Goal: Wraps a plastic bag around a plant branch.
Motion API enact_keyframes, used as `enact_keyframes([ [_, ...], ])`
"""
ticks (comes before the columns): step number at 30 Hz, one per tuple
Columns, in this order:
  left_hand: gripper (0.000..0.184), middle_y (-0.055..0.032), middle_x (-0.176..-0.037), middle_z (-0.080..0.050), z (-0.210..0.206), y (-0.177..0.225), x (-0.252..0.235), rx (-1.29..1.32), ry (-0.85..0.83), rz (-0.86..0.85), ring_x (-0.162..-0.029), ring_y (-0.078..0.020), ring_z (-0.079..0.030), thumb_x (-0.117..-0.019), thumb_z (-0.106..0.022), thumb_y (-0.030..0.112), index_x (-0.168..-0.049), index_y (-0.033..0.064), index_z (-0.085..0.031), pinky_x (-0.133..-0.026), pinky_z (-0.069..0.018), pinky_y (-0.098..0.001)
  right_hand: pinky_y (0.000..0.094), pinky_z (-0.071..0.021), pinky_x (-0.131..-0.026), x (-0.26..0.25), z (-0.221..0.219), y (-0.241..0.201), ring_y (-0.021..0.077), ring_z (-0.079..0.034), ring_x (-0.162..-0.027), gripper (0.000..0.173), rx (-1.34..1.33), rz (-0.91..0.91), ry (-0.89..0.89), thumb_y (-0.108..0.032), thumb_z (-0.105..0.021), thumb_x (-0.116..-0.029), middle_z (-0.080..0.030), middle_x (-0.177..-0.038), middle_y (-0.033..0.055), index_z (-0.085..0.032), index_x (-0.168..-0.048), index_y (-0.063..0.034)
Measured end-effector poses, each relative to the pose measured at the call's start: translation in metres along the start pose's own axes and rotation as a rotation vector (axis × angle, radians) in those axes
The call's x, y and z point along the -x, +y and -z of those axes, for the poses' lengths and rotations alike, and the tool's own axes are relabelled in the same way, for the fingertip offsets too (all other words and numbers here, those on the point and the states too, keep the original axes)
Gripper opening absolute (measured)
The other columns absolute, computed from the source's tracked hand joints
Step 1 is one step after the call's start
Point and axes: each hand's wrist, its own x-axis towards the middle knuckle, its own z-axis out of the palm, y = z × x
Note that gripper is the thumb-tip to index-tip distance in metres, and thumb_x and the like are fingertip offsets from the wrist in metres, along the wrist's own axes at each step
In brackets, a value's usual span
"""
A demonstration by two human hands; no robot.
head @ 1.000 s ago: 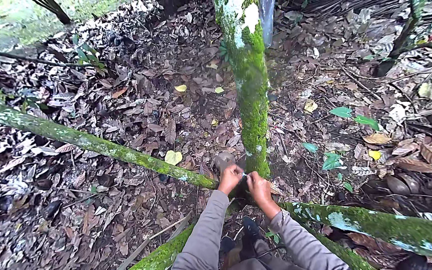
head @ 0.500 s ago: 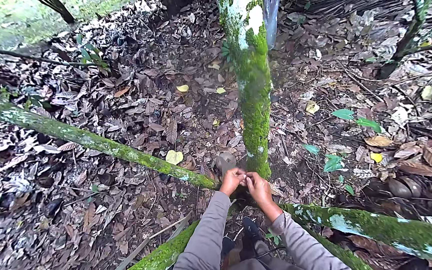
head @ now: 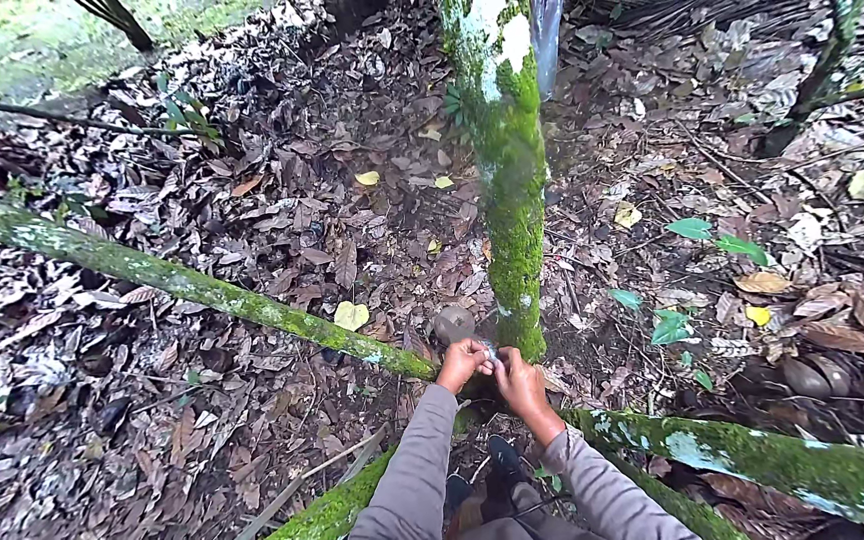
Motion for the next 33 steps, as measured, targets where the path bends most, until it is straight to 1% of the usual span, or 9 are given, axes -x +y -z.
enact_keyframes([
  [2, 0.007, -0.0097, -0.078, -0.07, 0.0, -0.001, -0.001, -0.009, 0.008, -0.004, -0.062, -0.016, -0.07, -0.0951, -0.065, -0.003, -0.1, -0.0066, -0.063, -0.063, -0.0614, -0.0308, 0.0561, -0.058, -0.074, -0.001, -0.002, 0.0, 0.036, -0.074, -0.08, 0.04, 0.017, 0.026, -0.016, -0.028, -0.058, -0.1002, -0.076, -0.092, 0.0153, -0.065, -0.131, -0.0031],
  [7, 0.005, -0.0117, -0.077, -0.072, 0.0, -0.002, -0.001, 0.049, 0.014, -0.002, -0.061, -0.0183, -0.071, -0.0957, -0.064, -0.004, -0.099, -0.0069, -0.062, -0.062, -0.0624, -0.0314, 0.0543, -0.0564, -0.086, -0.007, 0.007, -0.01, 0.0372, -0.074, -0.097, 0.032, 0.101, -0.092, -0.152, -0.022, -0.045, -0.1076, -0.074, -0.105, 0.0195, -0.068, -0.116, -0.0007],
  [13, 0.007, -0.0119, -0.076, -0.071, 0.003, -0.005, -0.001, 0.035, 0.043, 0.013, -0.06, -0.0188, -0.071, -0.0937, -0.064, -0.006, -0.098, -0.0067, -0.059, -0.061, -0.0623, -0.0317, 0.0548, -0.0596, -0.071, 0.008, 0.0, 0.004, 0.0389, -0.075, -0.079, 0.029, -0.004, -0.033, 0.099, -0.017, -0.05, -0.105, -0.075, -0.089, 0.0193, -0.066, -0.121, 0.002],
  [16, 0.009, -0.0114, -0.074, -0.071, 0.003, -0.005, 0.0, 0.023, 0.053, 0.01, -0.059, -0.018, -0.07, -0.0934, -0.065, -0.006, -0.098, -0.0064, -0.058, -0.061, -0.062, -0.0312, 0.0566, -0.058, -0.074, 0.011, 0.0, 0.007, 0.0362, -0.074, -0.079, 0.046, -0.02, -0.026, -0.037, -0.031, -0.056, -0.1012, -0.075, -0.089, 0.0158, -0.061, -0.135, -0.0005],
  [19, 0.009, -0.01, -0.073, -0.07, 0.002, -0.007, -0.001, -0.004, 0.065, 0.006, -0.06, -0.0163, -0.069, -0.0922, -0.067, -0.004, -0.096, -0.0051, -0.059, -0.062, -0.0602, -0.0307, 0.0569, -0.0556, -0.084, 0.006, 0.006, -0.004, 0.0366, -0.073, -0.09, 0.049, 0.03, -0.103, -0.202, -0.043, -0.056, -0.1019, -0.075, -0.097, 0.0163, -0.064, -0.13, -0.0034],
  [22, 0.007, -0.0117, -0.075, -0.07, 0.0, -0.006, -0.001, 0.002, 0.055, 0.032, -0.059, -0.0178, -0.07, -0.0964, -0.063, -0.002, -0.098, -0.0051, -0.057, -0.06, -0.0611, -0.031, 0.0561, -0.0572, -0.08, 0.001, 0.002, -0.007, 0.0376, -0.074, -0.09, 0.033, 0.05, -0.07, -0.133, -0.028, -0.049, -0.1066, -0.075, -0.097, 0.0182, -0.071, -0.113, -0.0035],
  [25, 0.016, -0.0088, -0.077, -0.066, 0.002, -0.001, 0.003, -0.187, 0.016, 0.137, -0.054, -0.0132, -0.065, -0.1042, -0.057, 0.01, -0.108, -0.006, -0.057, -0.055, -0.0576, -0.0268, 0.0558, -0.0567, -0.079, 0.0, 0.007, -0.005, 0.0374, -0.074, -0.09, 0.032, 0.072, -0.071, -0.125, -0.025, -0.046, -0.1069, -0.075, -0.098, 0.0182, -0.07, -0.112, -0.0033],
  [28, 0.021, -0.0035, -0.069, -0.062, 0.004, 0.005, 0.007, -0.319, -0.033, 0.223, -0.045, -0.0078, -0.055, -0.1068, -0.055, 0.016, -0.108, -0.0041, -0.06, -0.046, -0.0488, -0.0215, 0.0548, -0.0571, -0.079, 0.001, 0.008, 0.002, 0.0364, -0.074, -0.09, 0.032, 0.088, -0.066, -0.089, -0.025, -0.048, -0.1065, -0.075, -0.102, 0.0174, -0.071, -0.111, -0.0034],
  [33, 0.013, -0.003, -0.069, -0.063, 0.003, 0.0, 0.011, 0.094, -0.034, 0.189, -0.047, -0.0061, -0.053, -0.1038, -0.056, 0.007, -0.105, -0.0043, -0.064, -0.045, -0.0447, -0.0186, 0.0544, -0.0591, -0.073, 0.006, 0.003, 0.01, 0.0365, -0.074, -0.084, 0.024, 0.033, 0.143, -0.043, -0.016, -0.056, -0.1008, -0.074, -0.103, 0.0177, -0.074, -0.104, 0.0],
])
